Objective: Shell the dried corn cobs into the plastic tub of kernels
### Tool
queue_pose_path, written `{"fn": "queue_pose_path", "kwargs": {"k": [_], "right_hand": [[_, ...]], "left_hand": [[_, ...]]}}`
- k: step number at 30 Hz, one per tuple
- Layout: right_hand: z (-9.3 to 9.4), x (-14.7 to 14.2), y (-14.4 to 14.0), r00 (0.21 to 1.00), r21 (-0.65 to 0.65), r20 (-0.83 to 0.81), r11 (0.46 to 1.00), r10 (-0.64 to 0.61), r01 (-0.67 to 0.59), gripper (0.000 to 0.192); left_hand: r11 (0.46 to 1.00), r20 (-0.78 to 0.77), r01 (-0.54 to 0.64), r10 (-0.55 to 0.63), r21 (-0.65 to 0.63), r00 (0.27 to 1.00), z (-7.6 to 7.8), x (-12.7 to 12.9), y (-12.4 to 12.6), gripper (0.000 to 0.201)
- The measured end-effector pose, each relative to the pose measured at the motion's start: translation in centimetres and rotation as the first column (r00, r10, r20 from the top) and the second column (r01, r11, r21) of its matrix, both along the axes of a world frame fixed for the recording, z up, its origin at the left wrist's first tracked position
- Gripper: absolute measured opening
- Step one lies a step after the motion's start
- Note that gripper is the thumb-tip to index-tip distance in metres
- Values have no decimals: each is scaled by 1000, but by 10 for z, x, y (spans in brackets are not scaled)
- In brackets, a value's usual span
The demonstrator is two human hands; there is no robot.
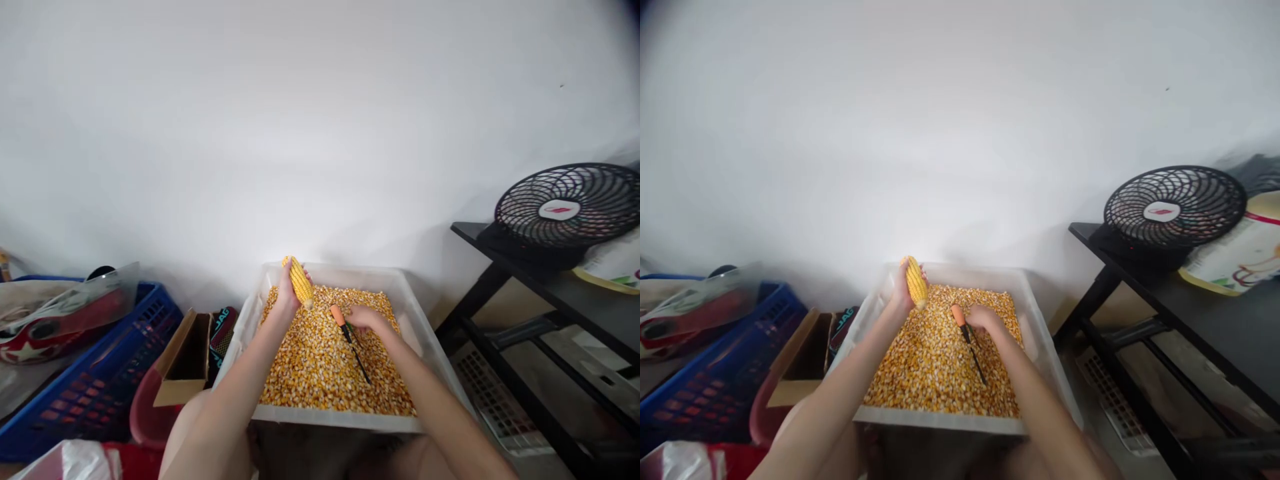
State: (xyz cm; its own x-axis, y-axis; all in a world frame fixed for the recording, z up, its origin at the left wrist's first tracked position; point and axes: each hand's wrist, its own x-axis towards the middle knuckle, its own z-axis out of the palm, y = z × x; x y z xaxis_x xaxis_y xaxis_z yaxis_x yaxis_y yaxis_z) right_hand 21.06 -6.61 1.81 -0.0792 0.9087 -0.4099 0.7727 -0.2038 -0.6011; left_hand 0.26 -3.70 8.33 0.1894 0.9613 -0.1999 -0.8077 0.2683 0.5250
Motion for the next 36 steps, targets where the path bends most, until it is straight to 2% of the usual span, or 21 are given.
{"fn": "queue_pose_path", "kwargs": {"k": [3,6,9,12,14,15,17,19,22,24,27,29,31,36], "right_hand": [[-21,2,-3,995,-106,74,993,65,-57,15],[-27,-1,-2,986,-109,132,990,103,-88,14],[-24,-2,0,979,-53,169,993,114,-107,16],[-15,-4,0,977,87,194,991,85,-104,16],[-7,-7,-1,990,201,138,978,34,-62,14],[-3,-10,-2,998,249,57,968,9,-23,13],[7,-18,-6,978,302,-208,949,-23,87,13],[17,-27,-12,863,280,-505,942,-21,187,17],[34,-38,-24,587,236,-809,925,17,299,26],[44,-43,-31,462,224,-886,905,34,362,30],[53,-46,-36,378,202,-925,883,30,424,32],[56,-47,-37,363,203,-931,870,30,449,32],[58,-48,-38,383,245,-922,845,52,475,32],[61,-55,-42,539,460,-827,743,160,485,28]], "left_hand": [[998,-18,41,-40,57,999,-10,-2,-1,42],[994,-76,77,-71,78,995,-15,-3,-7,45],[990,-134,99,-85,103,987,-14,-4,-10,49],[985,-148,114,-95,126,984,-14,-5,-11,55],[981,-155,140,-119,131,981,-15,-6,-11,55],[981,-159,148,-127,126,979,-16,-6,-11,54],[984,-165,142,-124,103,978,-19,-7,-12,53],[990,-164,123,-109,74,980,-22,-7,-11,51],[994,-151,98,-91,40,984,-25,-5,-8,46],[997,-146,75,-71,22,987,-24,0,-3,45],[998,-151,58,-55,19,987,-15,8,6,48],[996,-174,79,-72,34,982,-8,13,9,50],[993,-196,109,-97,50,976,-3,15,9,51],[986,-234,153,-135,62,963,-7,7,4,48]]}}
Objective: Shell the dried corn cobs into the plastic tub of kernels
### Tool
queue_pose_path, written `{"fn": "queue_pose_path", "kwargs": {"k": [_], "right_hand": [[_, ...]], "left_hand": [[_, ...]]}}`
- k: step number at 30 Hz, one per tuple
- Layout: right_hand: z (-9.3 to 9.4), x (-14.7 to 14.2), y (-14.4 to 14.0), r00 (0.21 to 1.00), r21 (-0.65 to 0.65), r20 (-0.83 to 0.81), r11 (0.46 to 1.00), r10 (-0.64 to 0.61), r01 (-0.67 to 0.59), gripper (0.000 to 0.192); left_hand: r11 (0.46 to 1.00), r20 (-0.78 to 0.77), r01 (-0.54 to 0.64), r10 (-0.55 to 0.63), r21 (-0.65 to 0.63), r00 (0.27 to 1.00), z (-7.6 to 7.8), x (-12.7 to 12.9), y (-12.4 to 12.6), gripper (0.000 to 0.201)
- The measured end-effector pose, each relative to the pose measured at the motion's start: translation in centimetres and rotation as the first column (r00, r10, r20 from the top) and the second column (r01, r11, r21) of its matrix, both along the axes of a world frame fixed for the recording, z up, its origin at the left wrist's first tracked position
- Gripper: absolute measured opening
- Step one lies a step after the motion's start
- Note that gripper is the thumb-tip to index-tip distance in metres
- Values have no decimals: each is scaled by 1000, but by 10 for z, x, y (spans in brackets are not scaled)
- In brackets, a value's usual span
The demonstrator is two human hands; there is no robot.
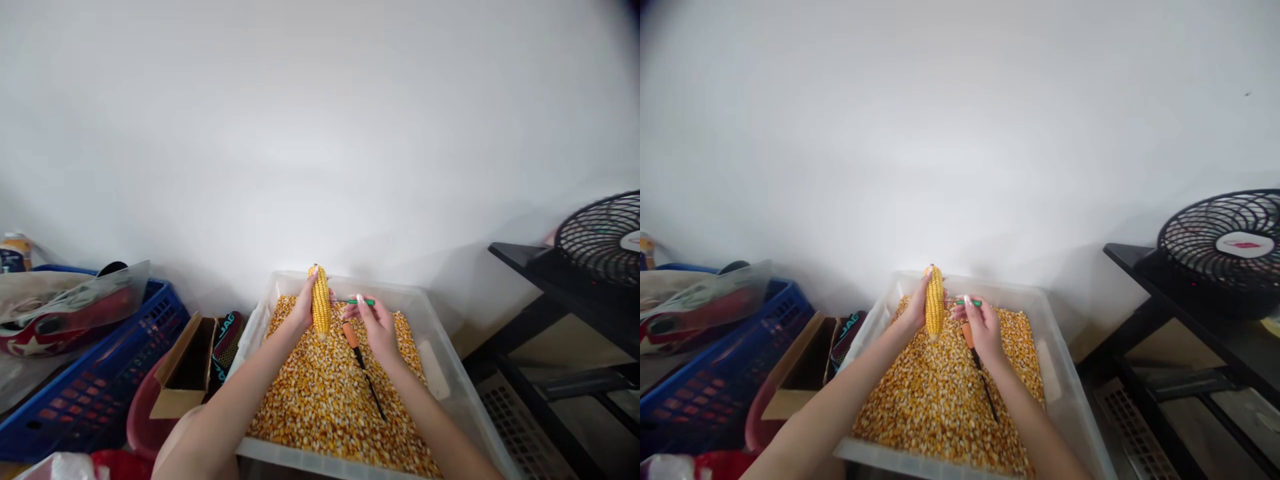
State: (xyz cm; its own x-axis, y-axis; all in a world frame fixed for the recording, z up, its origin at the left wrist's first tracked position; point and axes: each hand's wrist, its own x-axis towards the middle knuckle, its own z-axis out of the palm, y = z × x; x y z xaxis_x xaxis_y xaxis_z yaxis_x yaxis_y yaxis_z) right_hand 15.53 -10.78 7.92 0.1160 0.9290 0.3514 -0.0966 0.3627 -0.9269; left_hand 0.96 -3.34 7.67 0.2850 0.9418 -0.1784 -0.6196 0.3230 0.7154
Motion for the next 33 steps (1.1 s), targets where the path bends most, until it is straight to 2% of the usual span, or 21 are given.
{"fn": "queue_pose_path", "kwargs": {"k": [5,11,15,18,21,24,29,33], "right_hand": [[-8,-1,-5,964,114,262,993,-53,24,23],[-20,1,-6,942,147,325,989,-80,33,22],[-21,3,-8,903,197,411,979,-129,51,21],[-18,5,-10,818,205,554,978,-154,45,23],[-16,6,-11,673,238,712,971,-199,35,23],[-18,4,-10,581,255,786,967,-213,10,22],[-18,3,-9,501,205,837,975,-220,85,25],[-13,4,-9,521,198,830,978,-200,59,27]], "left_hand": [[997,-24,72,-73,-33,997,-5,-8,0,45],[993,-39,117,-117,-13,992,-8,-11,2,52],[988,-55,134,-138,-78,989,-13,-10,2,52],[995,-57,92,-94,-45,994,-13,-10,3,51],[999,-45,36,-36,8,998,-10,-11,5,47],[999,-34,53,-53,5,998,-9,-11,5,46],[997,-37,73,-74,-39,997,-12,-12,7,51],[995,-72,55,-61,-78,996,-14,-14,7,45]]}}
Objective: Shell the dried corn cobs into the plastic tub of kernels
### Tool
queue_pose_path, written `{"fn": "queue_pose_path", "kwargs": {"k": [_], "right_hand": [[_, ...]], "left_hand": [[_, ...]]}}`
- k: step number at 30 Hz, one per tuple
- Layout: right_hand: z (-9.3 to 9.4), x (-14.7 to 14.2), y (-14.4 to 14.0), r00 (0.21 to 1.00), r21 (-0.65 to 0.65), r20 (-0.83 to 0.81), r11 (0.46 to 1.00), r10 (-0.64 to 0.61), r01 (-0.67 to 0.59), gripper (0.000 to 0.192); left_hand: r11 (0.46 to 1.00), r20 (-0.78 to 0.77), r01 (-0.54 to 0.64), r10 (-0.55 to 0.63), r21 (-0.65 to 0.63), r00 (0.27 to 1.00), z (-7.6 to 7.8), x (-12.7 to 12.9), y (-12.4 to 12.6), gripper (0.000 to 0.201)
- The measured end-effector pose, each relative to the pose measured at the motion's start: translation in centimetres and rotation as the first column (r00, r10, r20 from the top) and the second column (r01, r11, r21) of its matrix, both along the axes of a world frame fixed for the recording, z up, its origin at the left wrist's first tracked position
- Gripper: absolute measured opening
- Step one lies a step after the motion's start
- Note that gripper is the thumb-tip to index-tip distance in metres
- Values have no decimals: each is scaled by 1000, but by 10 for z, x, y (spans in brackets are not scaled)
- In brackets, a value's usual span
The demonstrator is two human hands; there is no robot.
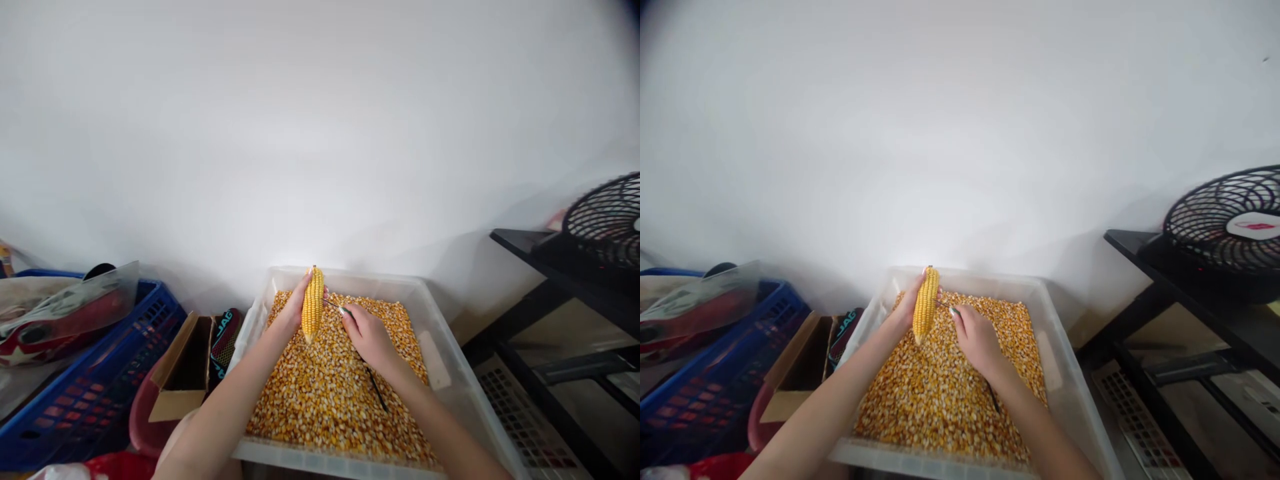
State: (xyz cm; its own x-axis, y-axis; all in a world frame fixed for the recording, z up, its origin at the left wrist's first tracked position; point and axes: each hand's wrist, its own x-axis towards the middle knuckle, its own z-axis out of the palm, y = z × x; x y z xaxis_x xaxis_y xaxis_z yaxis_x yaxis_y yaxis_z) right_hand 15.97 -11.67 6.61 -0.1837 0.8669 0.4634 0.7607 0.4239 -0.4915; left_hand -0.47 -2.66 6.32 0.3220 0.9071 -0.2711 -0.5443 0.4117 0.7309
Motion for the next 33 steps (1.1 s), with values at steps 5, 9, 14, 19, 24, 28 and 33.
{"fn": "queue_pose_path", "kwargs": {"k": [5,9,14,19,24,28,33], "right_hand": [[1,0,-2,999,-18,1,999,36,-36,26],[-1,1,-2,1000,6,12,1000,-13,13,27],[0,4,-1,1000,10,-7,1000,0,0,26],[4,3,-2,1000,-10,-1,1000,18,-18,27],[3,1,-3,999,2,12,999,40,-40,30],[-3,-1,-3,993,34,116,999,18,-22,33],[-9,-1,-1,999,-21,38,999,26,-26,32]], "left_hand": [[997,37,50,-53,60,998,3,0,-2,42],[992,47,108,-111,71,993,3,-2,-1,46],[997,4,62,-62,42,998,-3,-3,3,45],[996,-34,72,-71,48,997,-3,-3,2,43],[991,-87,77,-68,112,994,2,-3,-2,41],[978,-180,74,-39,193,983,1,-2,-2,41],[966,-316,65,18,249,949,1,-2,-3,45]]}}
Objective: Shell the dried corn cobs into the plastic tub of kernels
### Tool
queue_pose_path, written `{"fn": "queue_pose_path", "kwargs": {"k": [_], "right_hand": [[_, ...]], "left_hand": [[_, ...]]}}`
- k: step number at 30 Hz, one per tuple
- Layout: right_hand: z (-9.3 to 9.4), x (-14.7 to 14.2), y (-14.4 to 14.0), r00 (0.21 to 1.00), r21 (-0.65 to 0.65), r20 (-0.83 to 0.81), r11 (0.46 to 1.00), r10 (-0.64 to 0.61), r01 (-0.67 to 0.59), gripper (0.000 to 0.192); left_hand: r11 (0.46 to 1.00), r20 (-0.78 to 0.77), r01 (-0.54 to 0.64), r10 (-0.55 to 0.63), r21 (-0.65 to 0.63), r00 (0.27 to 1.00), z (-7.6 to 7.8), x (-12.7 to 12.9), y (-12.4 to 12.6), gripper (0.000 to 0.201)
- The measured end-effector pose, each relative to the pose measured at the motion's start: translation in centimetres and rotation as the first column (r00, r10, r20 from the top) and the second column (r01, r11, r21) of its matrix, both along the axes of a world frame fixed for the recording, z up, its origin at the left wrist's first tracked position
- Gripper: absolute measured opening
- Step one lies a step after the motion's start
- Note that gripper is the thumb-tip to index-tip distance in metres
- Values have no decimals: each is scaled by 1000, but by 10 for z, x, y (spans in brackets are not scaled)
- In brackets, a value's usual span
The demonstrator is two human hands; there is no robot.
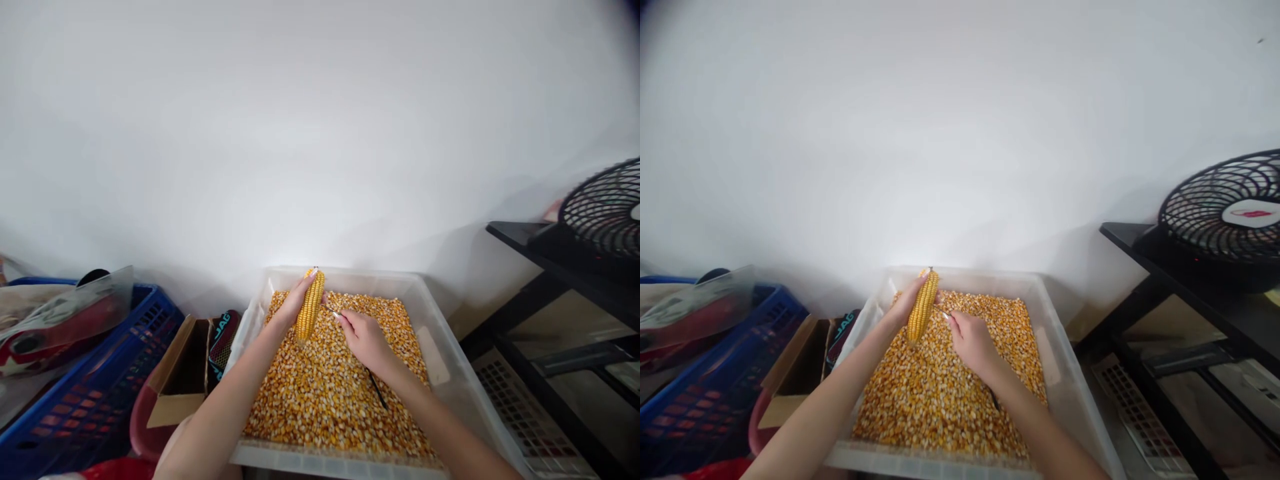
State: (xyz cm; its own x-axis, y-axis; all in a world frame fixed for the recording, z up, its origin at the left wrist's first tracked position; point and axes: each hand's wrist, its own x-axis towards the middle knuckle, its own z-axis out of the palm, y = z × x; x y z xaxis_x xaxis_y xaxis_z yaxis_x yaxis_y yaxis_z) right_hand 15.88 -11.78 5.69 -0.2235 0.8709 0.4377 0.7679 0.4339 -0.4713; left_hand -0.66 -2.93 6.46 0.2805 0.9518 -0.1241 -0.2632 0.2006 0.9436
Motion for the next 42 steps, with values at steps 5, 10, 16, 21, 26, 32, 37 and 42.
{"fn": "queue_pose_path", "kwargs": {"k": [5,10,16,21,26,32,37,42], "right_hand": [[-2,-1,0,999,49,47,999,22,-25,29],[-5,-4,-2,995,61,103,998,-4,-2,28],[-7,-5,-3,976,59,216,998,-27,15,27],[-8,-7,-2,950,34,308,998,-55,47,26],[-11,-13,0,928,30,369,998,-54,46,26],[-6,-11,-2,923,-98,385,995,8,32,29],[-1,-2,2,925,-195,373,981,66,9,30],[5,6,5,907,-254,397,966,142,-40,30]], "left_hand": [[999,-43,2,0,53,999,3,1,-4,40],[999,-45,29,-28,37,999,3,4,-5,42],[997,-79,32,-26,74,997,2,4,-8,38],[995,-146,18,-4,96,989,-3,5,-8,35],[937,-241,-241,302,252,922,-15,8,-3,31],[863,-479,-124,384,489,789,-13,8,-3,36],[847,-613,21,367,532,700,-2,9,-12,41],[813,-688,240,247,530,683,-3,15,-20,40]]}}
